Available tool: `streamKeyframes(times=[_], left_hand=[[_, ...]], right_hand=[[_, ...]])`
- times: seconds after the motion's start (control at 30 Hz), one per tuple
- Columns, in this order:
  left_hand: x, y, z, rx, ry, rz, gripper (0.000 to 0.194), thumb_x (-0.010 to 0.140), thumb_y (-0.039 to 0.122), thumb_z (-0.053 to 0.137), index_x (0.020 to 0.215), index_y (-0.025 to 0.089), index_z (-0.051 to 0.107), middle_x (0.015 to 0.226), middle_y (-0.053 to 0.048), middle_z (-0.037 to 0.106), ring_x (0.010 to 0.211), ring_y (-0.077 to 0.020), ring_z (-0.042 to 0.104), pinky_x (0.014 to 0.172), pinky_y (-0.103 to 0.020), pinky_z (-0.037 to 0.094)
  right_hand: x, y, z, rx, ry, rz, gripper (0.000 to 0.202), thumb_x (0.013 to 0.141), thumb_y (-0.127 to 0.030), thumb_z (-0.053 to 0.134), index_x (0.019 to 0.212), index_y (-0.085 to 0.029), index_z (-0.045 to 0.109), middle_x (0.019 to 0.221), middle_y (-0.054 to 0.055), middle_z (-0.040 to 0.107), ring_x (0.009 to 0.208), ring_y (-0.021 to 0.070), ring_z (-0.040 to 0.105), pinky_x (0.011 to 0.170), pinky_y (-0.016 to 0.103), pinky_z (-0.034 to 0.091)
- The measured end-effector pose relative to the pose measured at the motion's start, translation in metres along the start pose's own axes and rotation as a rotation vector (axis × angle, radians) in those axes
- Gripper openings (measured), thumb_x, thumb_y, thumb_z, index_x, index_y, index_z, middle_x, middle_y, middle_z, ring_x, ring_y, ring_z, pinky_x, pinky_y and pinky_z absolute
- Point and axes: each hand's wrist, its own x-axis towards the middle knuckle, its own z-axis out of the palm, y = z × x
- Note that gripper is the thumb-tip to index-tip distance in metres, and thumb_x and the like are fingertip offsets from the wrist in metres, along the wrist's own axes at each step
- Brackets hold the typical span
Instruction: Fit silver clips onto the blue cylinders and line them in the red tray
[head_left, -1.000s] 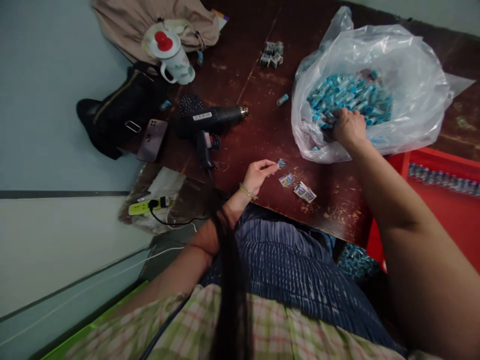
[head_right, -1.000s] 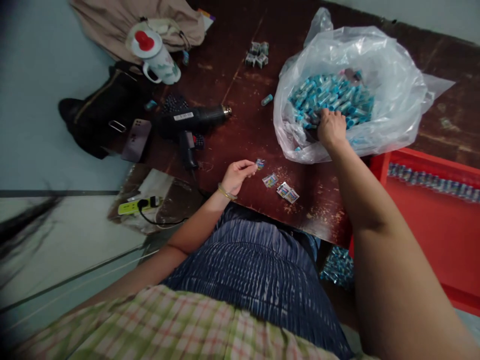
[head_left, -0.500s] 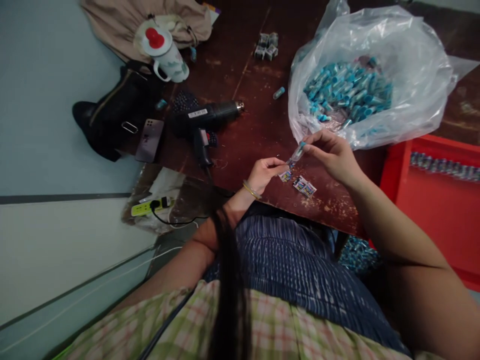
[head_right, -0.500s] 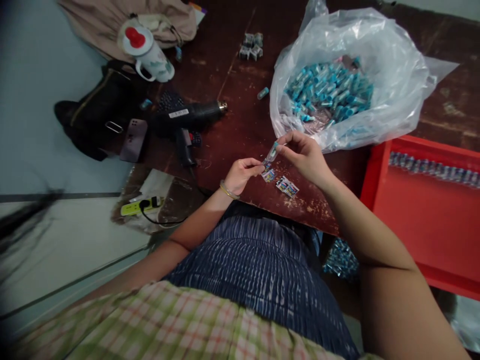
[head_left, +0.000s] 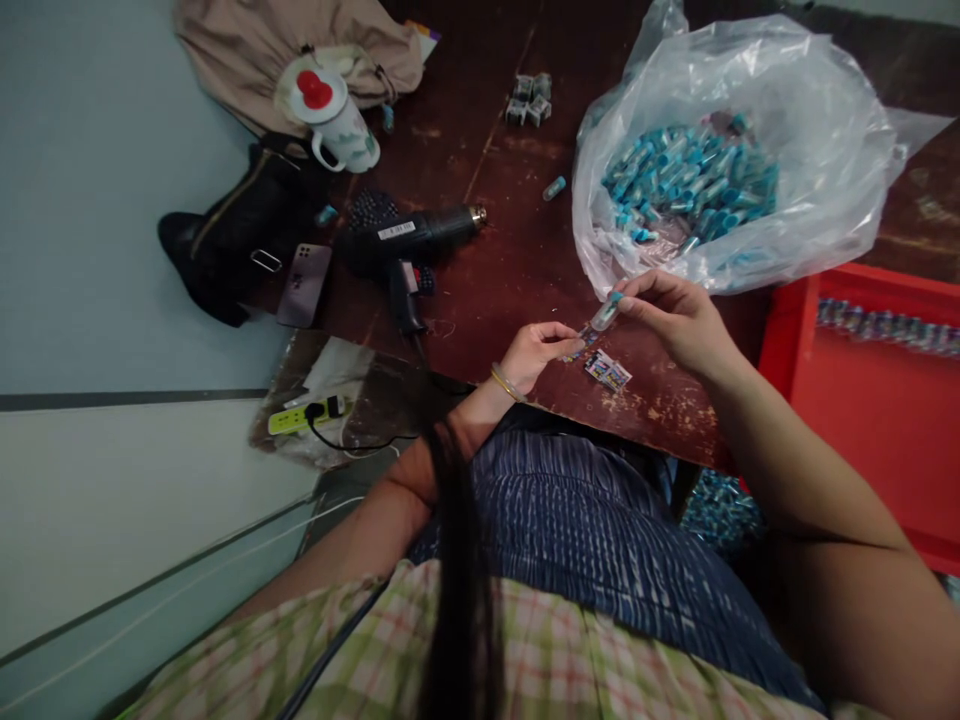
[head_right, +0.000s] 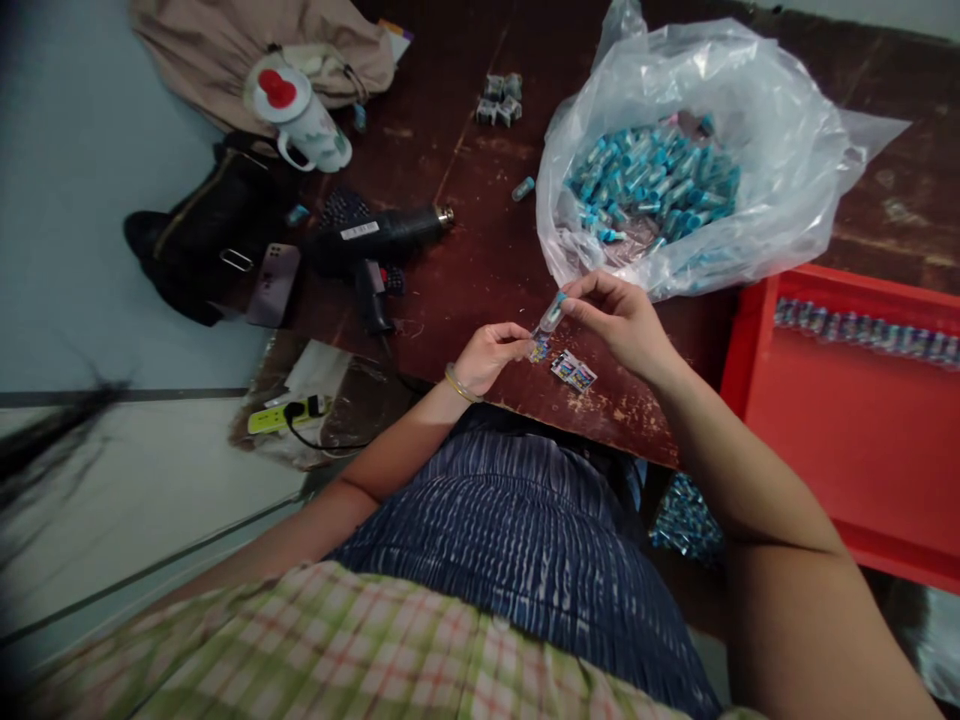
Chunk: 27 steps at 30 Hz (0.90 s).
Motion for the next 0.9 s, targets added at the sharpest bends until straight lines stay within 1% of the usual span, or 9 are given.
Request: streamKeyframes(times=[0.1, 0.2, 0.27, 0.33, 0.47, 0.57, 0.7, 0.77, 0.9], left_hand=[[0.0, -0.001, 0.0, -0.005, -0.038, -0.015, 0.023, 0.076, 0.025, 0.095, 0.074, 0.016, 0.074, 0.07, 0.0, 0.068, 0.064, -0.0116, 0.059, 0.071, -0.029, 0.05], [-0.001, -0.005, 0.003, 0.021, -0.066, 0.036, 0.015, 0.081, 0.023, 0.09, 0.079, 0.015, 0.077, 0.075, -0.001, 0.072, 0.069, -0.0116, 0.061, 0.076, -0.028, 0.05], [-0.003, -0.008, 0.007, 0.027, -0.077, 0.083, 0.01, 0.084, 0.021, 0.087, 0.089, 0.014, 0.082, 0.087, -0.003, 0.078, 0.079, -0.0132, 0.066, 0.086, -0.028, 0.051], [-0.005, -0.011, 0.009, 0.012, -0.107, 0.085, 0.013, 0.088, 0.022, 0.084, 0.097, 0.013, 0.084, 0.097, -0.005, 0.081, 0.087, -0.0153, 0.07, 0.092, -0.029, 0.052], [-0.009, -0.019, 0.008, -0.045, -0.189, -0.063, 0.022, 0.091, 0.032, 0.085, 0.097, 0.012, 0.082, 0.092, -0.008, 0.079, 0.079, -0.0149, 0.069, 0.079, -0.028, 0.052], [-0.012, -0.023, 0.007, -0.114, -0.229, -0.141, 0.03, 0.087, 0.038, 0.09, 0.092, 0.011, 0.079, 0.09, -0.008, 0.078, 0.075, -0.0138, 0.069, 0.074, -0.027, 0.053], [-0.016, -0.022, 0.01, -0.123, -0.245, -0.156, 0.037, 0.082, 0.043, 0.094, 0.088, 0.011, 0.077, 0.085, -0.006, 0.076, 0.072, -0.0129, 0.068, 0.069, -0.024, 0.052], [-0.017, -0.021, 0.014, -0.108, -0.245, -0.148, 0.037, 0.082, 0.043, 0.095, 0.088, 0.011, 0.077, 0.084, -0.005, 0.075, 0.071, -0.0129, 0.067, 0.067, -0.024, 0.052], [-0.019, -0.02, 0.019, -0.105, -0.241, -0.172, 0.031, 0.085, 0.038, 0.093, 0.088, 0.01, 0.078, 0.083, -0.005, 0.074, 0.07, -0.0125, 0.066, 0.069, -0.025, 0.052]], right_hand=[[-0.003, 0.003, 0.003, -0.036, -0.01, -0.025, 0.045, 0.08, -0.067, 0.091, 0.087, -0.026, 0.074, 0.099, 0.005, 0.077, 0.098, 0.0228, 0.073, 0.098, 0.043, 0.063], [-0.008, 0.005, 0.007, -0.082, 0.007, -0.046, 0.044, 0.082, -0.068, 0.089, 0.085, -0.026, 0.074, 0.097, 0.005, 0.077, 0.102, 0.0257, 0.072, 0.106, 0.049, 0.06], [-0.014, 0.008, 0.009, -0.093, 0.009, -0.056, 0.042, 0.084, -0.067, 0.088, 0.084, -0.027, 0.074, 0.096, 0.005, 0.077, 0.102, 0.0269, 0.072, 0.106, 0.052, 0.06], [-0.02, 0.013, 0.013, -0.1, 0.016, -0.051, 0.039, 0.087, -0.066, 0.085, 0.085, -0.028, 0.074, 0.096, 0.005, 0.077, 0.096, 0.026, 0.072, 0.1, 0.05, 0.063], [-0.038, 0.026, 0.018, -0.133, 0.001, 0.018, 0.043, 0.089, -0.069, 0.081, 0.089, -0.027, 0.075, 0.093, 0.003, 0.077, 0.086, 0.023, 0.073, 0.087, 0.043, 0.064], [-0.051, 0.031, 0.019, -0.228, -0.022, 0.013, 0.041, 0.091, -0.069, 0.078, 0.094, -0.029, 0.079, 0.098, 0.004, 0.081, 0.093, 0.0264, 0.076, 0.096, 0.047, 0.063], [-0.063, 0.029, 0.017, -0.315, -0.002, -0.057, 0.028, 0.094, -0.06, 0.079, 0.097, -0.032, 0.08, 0.111, 0.006, 0.082, 0.11, 0.0314, 0.076, 0.112, 0.055, 0.056], [-0.065, 0.028, 0.015, -0.331, -0.007, -0.085, 0.024, 0.096, -0.055, 0.078, 0.096, -0.032, 0.08, 0.113, 0.005, 0.082, 0.111, 0.0308, 0.075, 0.112, 0.056, 0.056], [-0.064, 0.025, 0.01, -0.355, -0.06, -0.131, 0.02, 0.098, -0.048, 0.078, 0.093, -0.029, 0.08, 0.112, 0.005, 0.082, 0.113, 0.0292, 0.074, 0.109, 0.053, 0.057]])
